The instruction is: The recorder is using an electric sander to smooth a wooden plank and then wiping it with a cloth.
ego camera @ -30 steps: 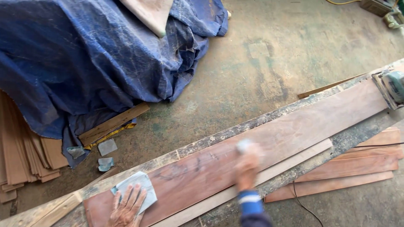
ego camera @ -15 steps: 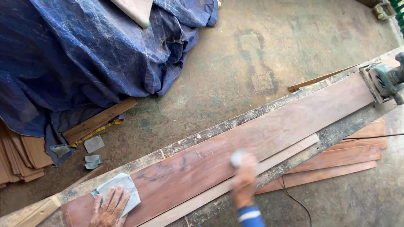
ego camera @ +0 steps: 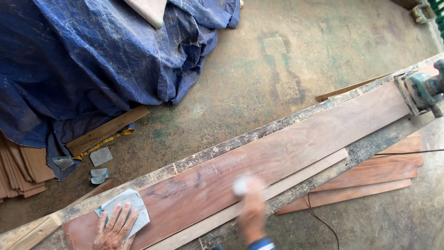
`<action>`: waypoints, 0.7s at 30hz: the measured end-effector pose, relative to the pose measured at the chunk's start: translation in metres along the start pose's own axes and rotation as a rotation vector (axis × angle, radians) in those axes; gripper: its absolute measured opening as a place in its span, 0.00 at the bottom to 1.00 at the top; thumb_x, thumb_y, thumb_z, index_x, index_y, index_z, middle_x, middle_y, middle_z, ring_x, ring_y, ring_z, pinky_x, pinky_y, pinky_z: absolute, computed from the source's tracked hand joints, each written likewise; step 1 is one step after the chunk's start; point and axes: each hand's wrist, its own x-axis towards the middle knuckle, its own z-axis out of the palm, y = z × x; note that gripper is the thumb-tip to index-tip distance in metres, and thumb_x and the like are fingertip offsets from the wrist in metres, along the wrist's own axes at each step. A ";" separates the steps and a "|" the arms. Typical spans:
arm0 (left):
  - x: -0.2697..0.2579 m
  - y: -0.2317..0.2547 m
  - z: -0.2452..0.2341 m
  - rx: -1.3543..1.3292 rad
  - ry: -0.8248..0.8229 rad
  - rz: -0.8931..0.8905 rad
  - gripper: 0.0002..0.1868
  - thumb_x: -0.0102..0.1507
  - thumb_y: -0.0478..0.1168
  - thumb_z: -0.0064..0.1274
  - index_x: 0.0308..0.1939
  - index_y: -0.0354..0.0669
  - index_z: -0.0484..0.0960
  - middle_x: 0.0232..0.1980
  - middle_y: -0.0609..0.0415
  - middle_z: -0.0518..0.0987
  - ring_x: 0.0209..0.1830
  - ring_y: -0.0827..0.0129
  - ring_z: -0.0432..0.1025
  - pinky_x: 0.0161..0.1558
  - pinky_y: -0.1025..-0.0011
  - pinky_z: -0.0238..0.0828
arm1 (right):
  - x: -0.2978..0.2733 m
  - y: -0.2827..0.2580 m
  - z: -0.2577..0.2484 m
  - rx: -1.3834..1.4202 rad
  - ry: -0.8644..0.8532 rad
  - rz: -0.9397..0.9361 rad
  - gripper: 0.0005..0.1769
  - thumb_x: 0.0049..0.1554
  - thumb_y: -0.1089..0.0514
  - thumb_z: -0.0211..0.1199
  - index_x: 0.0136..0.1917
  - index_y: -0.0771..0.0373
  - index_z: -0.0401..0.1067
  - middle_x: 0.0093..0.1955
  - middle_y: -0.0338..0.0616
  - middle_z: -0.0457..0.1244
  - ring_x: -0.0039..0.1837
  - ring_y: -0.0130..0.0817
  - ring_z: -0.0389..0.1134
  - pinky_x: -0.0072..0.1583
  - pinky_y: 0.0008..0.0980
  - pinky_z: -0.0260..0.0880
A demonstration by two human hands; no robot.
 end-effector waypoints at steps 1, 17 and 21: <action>0.000 -0.001 0.002 0.011 -0.002 -0.005 0.41 0.53 0.53 0.53 0.72 0.59 0.63 0.77 0.55 0.59 0.79 0.61 0.49 0.76 0.45 0.37 | -0.026 -0.048 -0.010 0.094 -0.068 -0.185 0.21 0.59 0.65 0.49 0.64 0.74 0.68 0.67 0.67 0.63 0.72 0.62 0.63 0.74 0.54 0.58; -0.014 -0.043 0.119 0.352 0.362 0.154 0.21 0.70 0.51 0.42 0.67 0.61 0.73 0.69 0.53 0.74 0.72 0.58 0.64 0.73 0.46 0.47 | 0.072 -0.026 0.051 0.008 0.061 0.043 0.16 0.60 0.61 0.50 0.57 0.71 0.70 0.58 0.62 0.65 0.60 0.55 0.65 0.64 0.47 0.65; -0.010 -0.057 0.118 0.378 0.393 0.194 0.20 0.70 0.51 0.42 0.66 0.61 0.73 0.68 0.53 0.75 0.72 0.58 0.65 0.73 0.46 0.47 | 0.053 -0.051 0.039 0.121 0.052 -0.167 0.18 0.57 0.59 0.57 0.59 0.70 0.71 0.59 0.59 0.66 0.61 0.53 0.66 0.64 0.48 0.65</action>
